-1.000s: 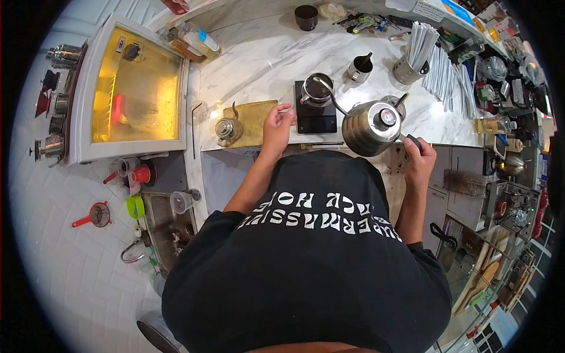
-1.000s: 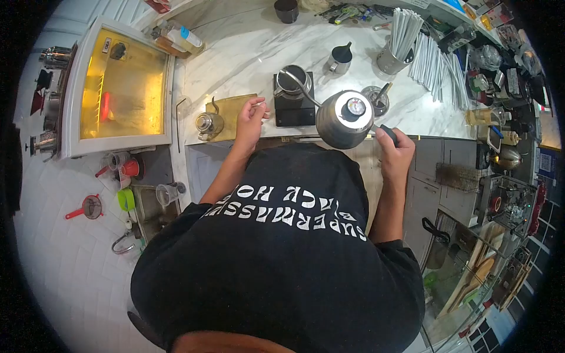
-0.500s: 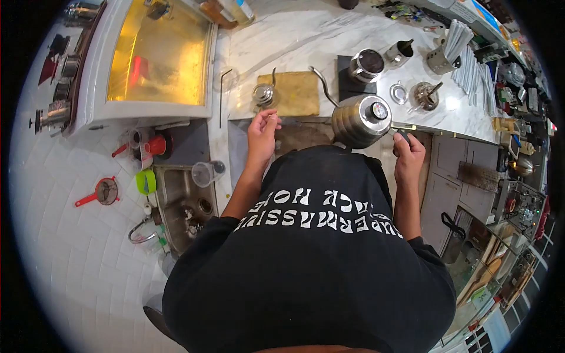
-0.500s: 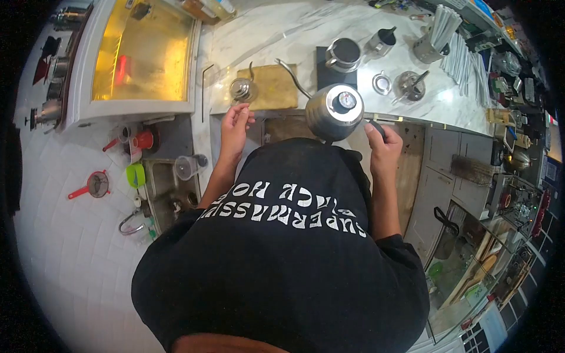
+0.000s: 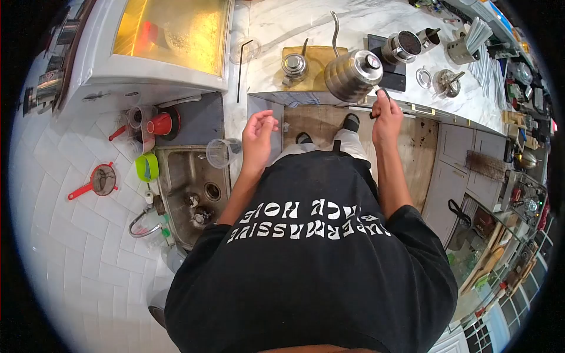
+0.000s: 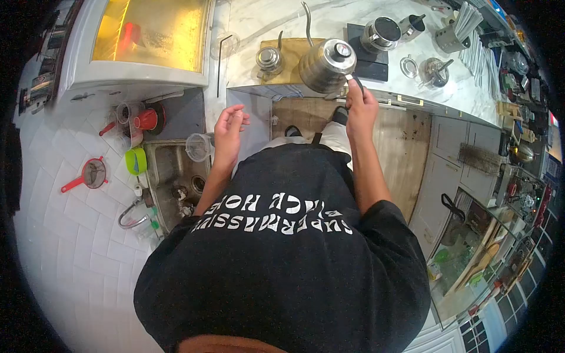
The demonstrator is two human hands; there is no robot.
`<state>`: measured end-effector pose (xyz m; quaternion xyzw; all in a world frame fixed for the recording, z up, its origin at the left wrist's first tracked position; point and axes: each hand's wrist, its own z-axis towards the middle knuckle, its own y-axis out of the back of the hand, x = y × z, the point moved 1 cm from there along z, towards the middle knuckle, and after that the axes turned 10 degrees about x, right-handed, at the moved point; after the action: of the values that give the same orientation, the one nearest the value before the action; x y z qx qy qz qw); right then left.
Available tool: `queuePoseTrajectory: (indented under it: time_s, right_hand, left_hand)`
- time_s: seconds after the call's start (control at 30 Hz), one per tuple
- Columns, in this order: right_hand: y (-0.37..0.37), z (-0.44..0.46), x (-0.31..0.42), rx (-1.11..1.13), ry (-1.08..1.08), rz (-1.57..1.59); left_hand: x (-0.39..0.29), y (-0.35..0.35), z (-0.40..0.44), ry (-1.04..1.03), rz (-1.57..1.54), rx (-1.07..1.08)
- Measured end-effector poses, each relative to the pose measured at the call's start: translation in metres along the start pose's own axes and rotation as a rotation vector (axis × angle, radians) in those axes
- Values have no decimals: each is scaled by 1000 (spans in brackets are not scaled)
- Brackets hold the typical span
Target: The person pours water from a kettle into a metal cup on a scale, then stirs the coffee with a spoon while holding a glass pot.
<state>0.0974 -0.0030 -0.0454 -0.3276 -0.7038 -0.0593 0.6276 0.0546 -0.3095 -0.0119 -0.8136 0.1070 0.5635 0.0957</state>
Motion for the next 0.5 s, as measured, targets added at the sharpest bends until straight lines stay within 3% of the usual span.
queuePoseTrajectory:
  time_s: [0.5]
  right_hand:
    - [-45, 34, -43, -76, 62, -202]
  left_hand:
    - [-16, 32, -25, -35, 22, 37]
